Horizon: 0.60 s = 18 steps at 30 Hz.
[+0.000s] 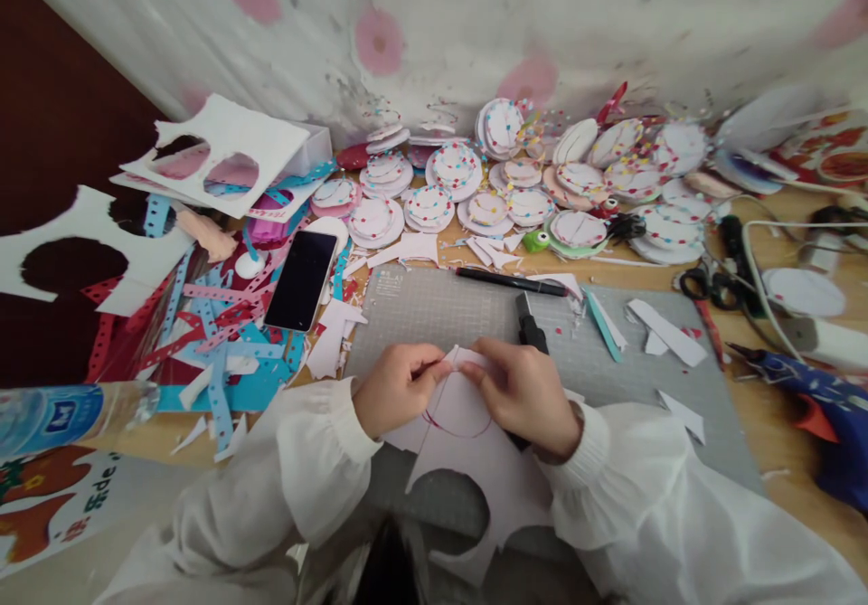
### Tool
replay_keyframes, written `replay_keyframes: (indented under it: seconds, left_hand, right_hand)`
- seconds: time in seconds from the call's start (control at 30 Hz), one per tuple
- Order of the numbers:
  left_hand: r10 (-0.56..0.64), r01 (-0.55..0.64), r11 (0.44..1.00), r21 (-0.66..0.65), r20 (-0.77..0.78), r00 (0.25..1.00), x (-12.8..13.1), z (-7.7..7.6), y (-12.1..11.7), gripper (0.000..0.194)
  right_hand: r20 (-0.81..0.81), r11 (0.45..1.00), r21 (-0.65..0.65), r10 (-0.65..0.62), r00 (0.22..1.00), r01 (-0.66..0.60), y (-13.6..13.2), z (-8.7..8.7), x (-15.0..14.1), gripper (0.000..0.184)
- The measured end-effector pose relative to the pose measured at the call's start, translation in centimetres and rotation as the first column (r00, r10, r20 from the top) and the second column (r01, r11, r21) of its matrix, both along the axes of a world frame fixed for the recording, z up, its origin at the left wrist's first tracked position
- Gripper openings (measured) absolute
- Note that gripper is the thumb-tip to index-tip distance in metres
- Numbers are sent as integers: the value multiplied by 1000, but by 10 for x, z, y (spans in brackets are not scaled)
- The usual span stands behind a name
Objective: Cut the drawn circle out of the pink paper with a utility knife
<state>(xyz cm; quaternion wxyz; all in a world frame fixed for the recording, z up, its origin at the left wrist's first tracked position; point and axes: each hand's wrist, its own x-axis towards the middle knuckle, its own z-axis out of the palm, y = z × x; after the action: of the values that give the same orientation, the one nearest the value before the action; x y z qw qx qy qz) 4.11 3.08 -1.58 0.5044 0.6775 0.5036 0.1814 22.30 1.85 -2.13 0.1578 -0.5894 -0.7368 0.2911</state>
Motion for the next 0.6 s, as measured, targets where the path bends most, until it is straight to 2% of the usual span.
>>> replay_keyframes:
  seconds: [0.13,0.23,0.33,0.4,0.43,0.5,0.57,0.6]
  left_hand:
    - [5,-3,998,55,-40,999,4,-9,-1,34]
    - [-25,36,995,96,-110,994,3,-6,4,33]
    - [-95,134,982,132,-266,959,-1,9,15,32]
    - [-97,199,954,224,-397,912,-3,25,22,28]
    - [-76,230,925,304,-443,893,-3,34,24,25]
    - [-24,282,819,499,-462,886,-4,51,23,27]
    - [26,278,689,670,-406,913,-6,65,15,32]
    - [58,242,640,729,-360,931,-8,69,9,31]
  right_hand:
    - [67,1000,-24,-17,998,18,2,-2,1,26]
    - [55,998,-52,-41,998,44,3,-5,-1,25]
    - [-143,995,-75,-80,986,70,6,-10,-3,28]
    - [-352,994,-82,-97,931,73,9,-13,-2,32]
    - [-449,993,-89,-111,886,80,10,-15,-1,35]
    - [-597,983,-135,-178,782,121,13,-18,4,37]
    - [-696,957,-234,-289,657,172,14,-18,9,35]
    - [-736,937,-297,-346,582,182,14,-17,10,34]
